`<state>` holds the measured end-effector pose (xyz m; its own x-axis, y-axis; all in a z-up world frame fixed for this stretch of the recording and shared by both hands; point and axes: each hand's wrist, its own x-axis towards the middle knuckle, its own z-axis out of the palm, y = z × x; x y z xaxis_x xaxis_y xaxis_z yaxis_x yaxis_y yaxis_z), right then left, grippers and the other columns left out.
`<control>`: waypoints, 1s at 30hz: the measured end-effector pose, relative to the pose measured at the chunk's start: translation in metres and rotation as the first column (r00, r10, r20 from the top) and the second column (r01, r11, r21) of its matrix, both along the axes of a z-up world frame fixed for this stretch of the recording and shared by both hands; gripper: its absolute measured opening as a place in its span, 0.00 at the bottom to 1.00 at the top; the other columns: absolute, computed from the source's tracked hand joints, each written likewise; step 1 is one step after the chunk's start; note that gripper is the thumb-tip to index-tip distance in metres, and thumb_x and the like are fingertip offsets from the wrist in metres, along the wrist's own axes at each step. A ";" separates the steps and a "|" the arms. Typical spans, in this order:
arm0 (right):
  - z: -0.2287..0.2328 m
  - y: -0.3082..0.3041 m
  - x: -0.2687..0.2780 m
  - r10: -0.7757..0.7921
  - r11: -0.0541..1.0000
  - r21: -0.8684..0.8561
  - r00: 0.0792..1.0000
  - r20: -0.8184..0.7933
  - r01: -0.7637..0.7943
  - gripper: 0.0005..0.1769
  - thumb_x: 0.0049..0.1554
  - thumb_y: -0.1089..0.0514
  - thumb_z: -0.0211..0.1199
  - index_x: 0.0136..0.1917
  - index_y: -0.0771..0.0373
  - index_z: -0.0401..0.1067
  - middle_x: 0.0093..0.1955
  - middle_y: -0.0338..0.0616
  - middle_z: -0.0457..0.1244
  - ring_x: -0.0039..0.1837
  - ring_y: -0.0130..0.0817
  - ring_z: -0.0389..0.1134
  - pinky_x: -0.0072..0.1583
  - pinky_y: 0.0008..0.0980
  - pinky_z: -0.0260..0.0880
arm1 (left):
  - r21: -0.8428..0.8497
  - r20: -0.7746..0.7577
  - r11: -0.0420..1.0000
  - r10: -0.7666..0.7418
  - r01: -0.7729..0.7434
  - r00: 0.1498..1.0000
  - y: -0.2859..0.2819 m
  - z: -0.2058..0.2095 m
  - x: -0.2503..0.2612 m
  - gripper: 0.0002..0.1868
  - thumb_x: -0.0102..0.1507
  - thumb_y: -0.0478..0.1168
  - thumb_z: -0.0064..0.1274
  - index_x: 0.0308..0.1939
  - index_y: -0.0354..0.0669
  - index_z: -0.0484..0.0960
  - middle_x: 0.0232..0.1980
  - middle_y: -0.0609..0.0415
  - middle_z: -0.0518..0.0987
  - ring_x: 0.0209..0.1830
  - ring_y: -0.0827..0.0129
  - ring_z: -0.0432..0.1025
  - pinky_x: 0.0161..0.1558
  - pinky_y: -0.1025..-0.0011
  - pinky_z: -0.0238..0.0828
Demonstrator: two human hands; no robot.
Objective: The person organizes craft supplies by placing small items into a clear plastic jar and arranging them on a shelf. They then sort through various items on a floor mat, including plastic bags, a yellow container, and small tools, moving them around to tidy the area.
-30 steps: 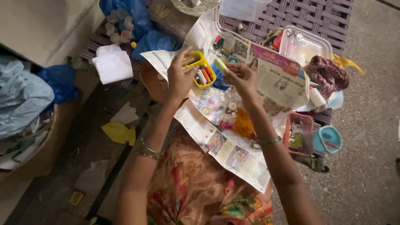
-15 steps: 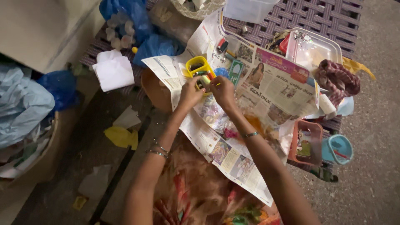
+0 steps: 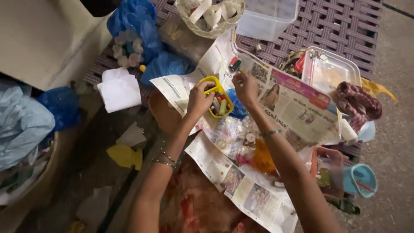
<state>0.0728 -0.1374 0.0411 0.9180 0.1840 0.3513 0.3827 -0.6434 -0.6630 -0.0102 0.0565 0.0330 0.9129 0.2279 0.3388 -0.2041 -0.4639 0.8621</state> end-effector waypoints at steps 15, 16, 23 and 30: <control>-0.135 -0.021 0.103 -0.098 0.920 -0.390 0.988 -0.116 0.045 0.21 0.52 0.62 0.62 0.60 0.59 0.71 0.60 0.63 0.63 0.62 0.64 0.64 0.60 0.54 0.67 | -0.079 -0.029 0.996 -0.030 0.028 0.999 0.015 -0.020 0.032 0.17 0.55 0.29 0.61 0.49 0.38 0.83 0.49 0.45 0.82 0.49 0.56 0.80 0.53 0.65 0.76; -0.139 -0.021 0.105 -0.147 0.922 -0.382 0.972 -0.182 0.068 0.20 0.54 0.62 0.61 0.60 0.60 0.70 0.61 0.65 0.62 0.61 0.64 0.64 0.59 0.54 0.68 | -0.052 -0.015 0.999 -0.018 0.017 1.000 0.016 -0.021 0.032 0.17 0.55 0.29 0.62 0.49 0.38 0.83 0.49 0.45 0.82 0.49 0.55 0.79 0.53 0.64 0.76; -0.138 -0.033 0.114 -0.029 0.941 -0.338 0.998 -0.064 0.005 0.16 0.55 0.63 0.63 0.58 0.63 0.70 0.51 0.63 0.66 0.54 0.63 0.68 0.57 0.54 0.69 | -0.125 -0.066 0.992 -0.042 0.034 0.997 0.016 -0.024 0.030 0.17 0.56 0.28 0.59 0.49 0.38 0.83 0.49 0.47 0.83 0.47 0.61 0.81 0.52 0.67 0.78; 0.006 -0.030 0.059 0.279 0.847 0.526 0.777 -0.565 0.078 0.19 0.66 0.60 0.50 0.70 0.62 0.63 0.60 0.45 0.68 0.57 0.36 0.72 0.56 0.34 0.79 | -0.177 -0.065 0.984 -0.030 0.018 0.997 0.010 0.018 0.015 0.14 0.60 0.30 0.59 0.50 0.40 0.84 0.48 0.50 0.85 0.44 0.66 0.82 0.44 0.72 0.80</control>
